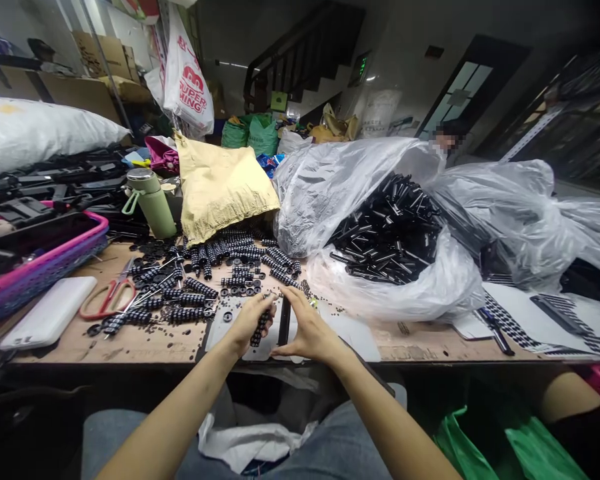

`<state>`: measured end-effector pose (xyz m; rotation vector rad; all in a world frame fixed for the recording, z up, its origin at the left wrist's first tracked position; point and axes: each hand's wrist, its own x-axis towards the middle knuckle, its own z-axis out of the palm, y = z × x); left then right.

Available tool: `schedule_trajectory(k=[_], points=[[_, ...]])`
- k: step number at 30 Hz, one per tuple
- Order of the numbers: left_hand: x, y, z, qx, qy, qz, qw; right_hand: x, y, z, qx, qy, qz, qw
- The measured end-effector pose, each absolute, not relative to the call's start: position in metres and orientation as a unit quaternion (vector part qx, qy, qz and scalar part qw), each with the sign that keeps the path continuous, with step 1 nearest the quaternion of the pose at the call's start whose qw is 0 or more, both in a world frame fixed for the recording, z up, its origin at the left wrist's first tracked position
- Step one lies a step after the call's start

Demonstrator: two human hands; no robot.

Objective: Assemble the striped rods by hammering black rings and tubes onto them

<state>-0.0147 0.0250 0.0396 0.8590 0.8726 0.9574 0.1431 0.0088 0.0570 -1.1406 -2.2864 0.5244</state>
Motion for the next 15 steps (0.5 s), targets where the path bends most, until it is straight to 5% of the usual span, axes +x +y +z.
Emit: schedule_trajectory(k=[15], points=[[0.004,0.012,0.044,0.246,0.393,0.471,0.751,0.123,-0.010,0.042,-0.409,-0.819,0.186,0.357]])
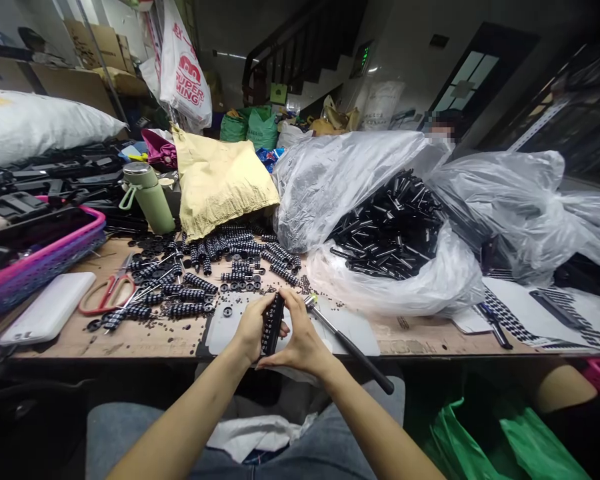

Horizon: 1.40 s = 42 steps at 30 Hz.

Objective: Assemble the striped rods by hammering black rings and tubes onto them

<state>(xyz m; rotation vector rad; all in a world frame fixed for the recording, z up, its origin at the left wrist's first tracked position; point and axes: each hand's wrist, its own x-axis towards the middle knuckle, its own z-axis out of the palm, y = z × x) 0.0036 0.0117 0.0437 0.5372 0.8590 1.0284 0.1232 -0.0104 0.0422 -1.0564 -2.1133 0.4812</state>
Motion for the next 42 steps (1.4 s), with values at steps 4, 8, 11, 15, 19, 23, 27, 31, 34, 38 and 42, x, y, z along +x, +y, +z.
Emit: schedule_trajectory(k=[4,8,11,15,19,23,27,31,34,38,42], points=[[0.005,0.011,0.047,0.243,0.406,0.457,0.753,0.126,-0.013,0.041,-0.410,-0.816,0.230,0.336],[0.008,0.010,0.048,0.259,0.429,0.429,0.752,0.128,-0.017,0.040,-0.441,-0.781,0.286,0.339],[0.010,0.009,0.050,0.280,0.444,0.405,0.749,0.126,-0.019,0.031,-0.451,-0.751,0.306,0.373],[0.010,0.010,0.048,0.299,0.458,0.378,0.747,0.124,-0.021,0.019,-0.446,-0.728,0.323,0.408],[0.009,0.009,0.040,0.362,0.466,0.371,0.717,0.124,-0.022,0.014,-0.469,-0.726,0.316,0.391],[0.011,0.001,0.021,0.631,0.502,0.392,0.442,0.119,-0.022,0.006,-0.524,-0.722,0.220,0.394],[0.005,-0.003,-0.005,0.814,0.470,0.287,0.187,0.137,-0.027,-0.005,-0.559,-0.746,0.151,0.330],[-0.009,0.002,-0.015,0.884,0.416,0.202,0.063,0.191,-0.037,-0.003,-0.711,-0.675,0.003,0.194],[-0.015,0.002,-0.012,0.890,0.422,0.171,-0.003,0.216,-0.046,0.013,-0.762,-0.640,0.019,0.098],[-0.015,-0.002,-0.007,0.890,0.428,0.158,-0.027,0.199,-0.060,0.031,-0.741,-0.633,0.146,0.168],[-0.012,-0.006,-0.006,0.888,0.439,0.135,-0.029,0.178,-0.068,0.032,-0.724,-0.649,0.173,0.158]])
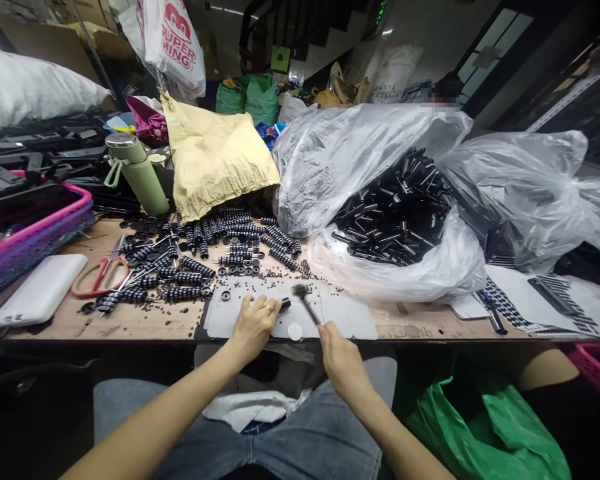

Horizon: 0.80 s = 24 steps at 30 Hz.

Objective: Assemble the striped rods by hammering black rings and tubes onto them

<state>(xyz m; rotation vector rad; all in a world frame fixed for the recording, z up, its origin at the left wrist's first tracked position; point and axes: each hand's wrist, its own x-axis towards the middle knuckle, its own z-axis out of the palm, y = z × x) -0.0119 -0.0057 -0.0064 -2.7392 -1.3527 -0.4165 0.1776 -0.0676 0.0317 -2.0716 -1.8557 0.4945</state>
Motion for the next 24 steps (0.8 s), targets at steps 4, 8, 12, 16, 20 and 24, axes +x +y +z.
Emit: schedule_trajectory(k=[4,8,12,16,20,24], points=[[0.004,-0.016,-0.012,-0.872,-0.471,-0.129,0.025,0.168,-0.070,0.047,-0.707,-0.658,0.201,0.163],[0.021,-0.027,-0.027,-0.869,-0.472,-0.144,0.021,0.142,-0.076,0.063,-0.653,-0.681,0.223,0.243],[0.022,-0.020,-0.037,-0.874,-0.464,-0.140,0.025,0.120,-0.074,0.049,-0.624,-0.749,0.204,0.090],[0.019,-0.006,-0.024,-0.861,-0.485,-0.146,-0.034,0.129,-0.066,0.043,-0.641,-0.734,0.204,0.092],[0.013,-0.014,-0.001,-0.859,-0.471,-0.161,-0.116,0.163,-0.055,0.042,-0.704,-0.688,0.147,0.096],[-0.011,0.007,0.015,-0.835,-0.489,-0.212,-0.137,0.198,-0.045,0.025,-0.760,-0.648,0.056,0.023]])
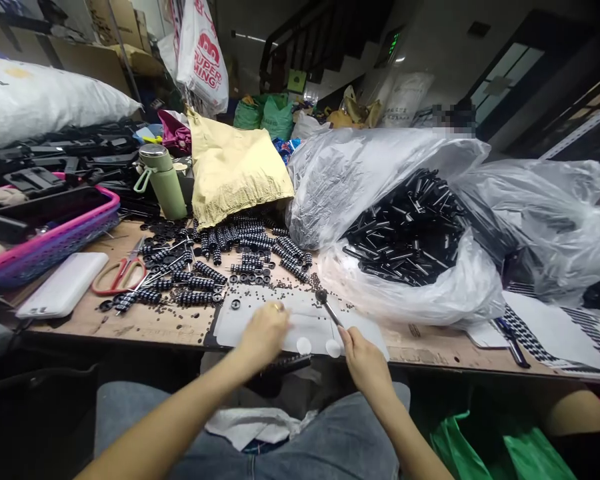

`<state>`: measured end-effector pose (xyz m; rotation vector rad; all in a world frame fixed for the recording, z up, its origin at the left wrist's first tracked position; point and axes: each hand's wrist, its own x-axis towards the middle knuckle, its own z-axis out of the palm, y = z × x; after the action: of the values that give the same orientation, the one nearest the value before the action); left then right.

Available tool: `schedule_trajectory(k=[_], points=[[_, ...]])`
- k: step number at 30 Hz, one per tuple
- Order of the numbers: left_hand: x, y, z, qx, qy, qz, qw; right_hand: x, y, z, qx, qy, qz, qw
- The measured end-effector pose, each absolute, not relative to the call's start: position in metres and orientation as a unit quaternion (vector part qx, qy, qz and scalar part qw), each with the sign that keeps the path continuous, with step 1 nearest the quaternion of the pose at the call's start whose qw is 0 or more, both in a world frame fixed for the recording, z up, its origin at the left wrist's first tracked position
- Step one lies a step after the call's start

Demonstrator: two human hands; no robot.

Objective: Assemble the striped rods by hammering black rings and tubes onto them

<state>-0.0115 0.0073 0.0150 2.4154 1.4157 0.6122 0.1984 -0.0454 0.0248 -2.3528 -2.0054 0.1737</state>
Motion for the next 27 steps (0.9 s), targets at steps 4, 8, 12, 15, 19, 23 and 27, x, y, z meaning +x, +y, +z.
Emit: schedule_trajectory(k=[4,8,12,15,19,23,27], points=[[-0.039,0.081,0.023,0.790,0.574,0.210,0.038,0.215,-0.042,0.006,-0.762,-0.647,-0.034,0.026],[-0.042,0.135,0.023,0.832,0.532,0.156,0.005,0.215,-0.038,-0.002,-0.733,-0.672,-0.085,0.066],[-0.032,0.151,0.015,0.848,0.516,0.123,-0.007,0.211,-0.030,-0.002,-0.706,-0.691,-0.079,0.132],[-0.032,0.151,0.013,0.857,0.502,0.114,-0.023,0.206,-0.017,0.003,-0.686,-0.704,-0.062,0.174],[-0.033,0.137,0.027,0.868,0.479,0.121,-0.045,0.191,0.009,0.016,-0.662,-0.722,-0.040,0.197],[-0.018,0.090,0.040,0.868,0.460,0.180,-0.043,0.172,0.053,0.025,-0.648,-0.746,-0.019,0.152],[-0.005,0.033,0.021,0.842,0.460,0.277,0.038,0.162,0.102,0.019,-0.645,-0.755,-0.006,0.117]])
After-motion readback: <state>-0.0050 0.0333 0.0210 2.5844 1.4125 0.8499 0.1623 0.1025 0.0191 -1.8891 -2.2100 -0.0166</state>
